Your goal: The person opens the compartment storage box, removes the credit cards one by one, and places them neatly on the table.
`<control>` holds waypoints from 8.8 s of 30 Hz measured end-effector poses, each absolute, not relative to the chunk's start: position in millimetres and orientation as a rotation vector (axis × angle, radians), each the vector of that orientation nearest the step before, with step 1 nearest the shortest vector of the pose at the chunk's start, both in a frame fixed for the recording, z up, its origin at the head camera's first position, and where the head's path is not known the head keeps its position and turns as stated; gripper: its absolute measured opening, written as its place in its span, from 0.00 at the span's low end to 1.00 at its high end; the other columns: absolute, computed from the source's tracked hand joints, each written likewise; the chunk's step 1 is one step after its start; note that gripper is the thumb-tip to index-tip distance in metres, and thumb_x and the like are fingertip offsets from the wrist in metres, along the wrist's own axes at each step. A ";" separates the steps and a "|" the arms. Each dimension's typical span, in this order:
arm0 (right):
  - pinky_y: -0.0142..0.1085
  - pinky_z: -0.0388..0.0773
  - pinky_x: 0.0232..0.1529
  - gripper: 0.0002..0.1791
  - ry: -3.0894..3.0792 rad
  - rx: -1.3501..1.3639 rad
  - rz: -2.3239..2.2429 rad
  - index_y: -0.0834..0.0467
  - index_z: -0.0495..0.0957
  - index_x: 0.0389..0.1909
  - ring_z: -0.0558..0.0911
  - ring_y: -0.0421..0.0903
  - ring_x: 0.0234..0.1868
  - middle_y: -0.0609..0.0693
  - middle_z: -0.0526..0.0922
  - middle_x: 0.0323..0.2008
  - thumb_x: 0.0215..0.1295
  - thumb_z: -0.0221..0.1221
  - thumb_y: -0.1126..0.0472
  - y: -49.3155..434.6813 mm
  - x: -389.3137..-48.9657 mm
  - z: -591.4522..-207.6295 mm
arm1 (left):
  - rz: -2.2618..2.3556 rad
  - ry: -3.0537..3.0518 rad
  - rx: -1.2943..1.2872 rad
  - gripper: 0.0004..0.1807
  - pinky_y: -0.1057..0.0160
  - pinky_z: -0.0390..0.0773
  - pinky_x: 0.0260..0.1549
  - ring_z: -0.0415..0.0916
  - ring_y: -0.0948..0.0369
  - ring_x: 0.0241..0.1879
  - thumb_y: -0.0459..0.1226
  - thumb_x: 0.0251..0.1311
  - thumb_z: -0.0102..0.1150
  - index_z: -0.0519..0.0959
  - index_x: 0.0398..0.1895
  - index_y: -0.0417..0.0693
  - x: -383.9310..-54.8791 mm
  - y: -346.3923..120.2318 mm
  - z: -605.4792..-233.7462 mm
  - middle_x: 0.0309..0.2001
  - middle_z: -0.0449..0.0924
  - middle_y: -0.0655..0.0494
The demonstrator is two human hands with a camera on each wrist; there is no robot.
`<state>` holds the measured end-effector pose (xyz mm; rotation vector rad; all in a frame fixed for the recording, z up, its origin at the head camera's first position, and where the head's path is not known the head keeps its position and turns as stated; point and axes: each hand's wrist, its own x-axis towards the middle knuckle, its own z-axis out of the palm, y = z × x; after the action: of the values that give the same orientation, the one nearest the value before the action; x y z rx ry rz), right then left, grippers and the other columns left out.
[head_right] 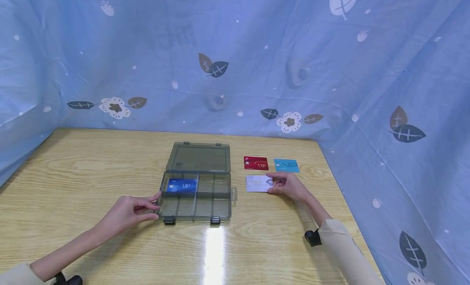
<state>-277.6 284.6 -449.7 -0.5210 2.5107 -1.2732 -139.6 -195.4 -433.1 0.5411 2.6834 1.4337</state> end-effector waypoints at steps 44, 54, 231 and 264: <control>0.25 0.79 0.48 0.26 2.463 -0.477 -1.410 0.67 0.75 0.57 0.80 0.53 0.52 0.64 0.78 0.55 0.58 0.67 0.65 281.0 -275.0 -437.9 | 1.449 2.676 0.552 0.12 0.68 0.83 0.40 0.80 0.48 0.47 0.34 0.49 0.71 0.85 0.37 0.37 -139.7 -196.2 -433.9 0.56 0.74 0.36; 0.34 0.77 0.57 0.29 2.166 -0.442 -1.706 0.67 0.64 0.66 0.75 0.46 0.60 0.59 0.71 0.64 0.67 0.59 0.62 252.3 -247.3 -404.6 | 1.456 2.666 0.549 0.12 0.68 0.83 0.40 0.80 0.49 0.48 0.36 0.49 0.72 0.85 0.36 0.38 -140.6 -197.2 -434.6 0.57 0.73 0.37; 0.40 0.83 0.48 0.25 2.066 -0.433 -1.628 0.65 0.74 0.60 0.80 0.46 0.43 0.61 0.72 0.56 0.60 0.64 0.67 164.7 -254.2 -394.0 | 1.395 2.680 0.565 0.12 0.69 0.83 0.39 0.82 0.51 0.44 0.34 0.48 0.72 0.85 0.35 0.37 -139.3 -196.9 -430.5 0.56 0.73 0.36; 0.35 0.84 0.46 0.24 1.805 -0.351 -1.748 0.48 0.77 0.58 0.83 0.39 0.43 0.45 0.77 0.40 0.69 0.50 0.75 369.2 -264.2 -426.6 | 1.399 2.679 0.536 0.11 0.69 0.83 0.40 0.81 0.48 0.46 0.33 0.47 0.72 0.85 0.35 0.38 -141.1 -196.3 -426.8 0.56 0.73 0.36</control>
<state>-264.2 369.2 -426.6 -0.3508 1.8045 -1.7479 -141.1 -196.3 -426.8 0.5364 2.6789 1.3990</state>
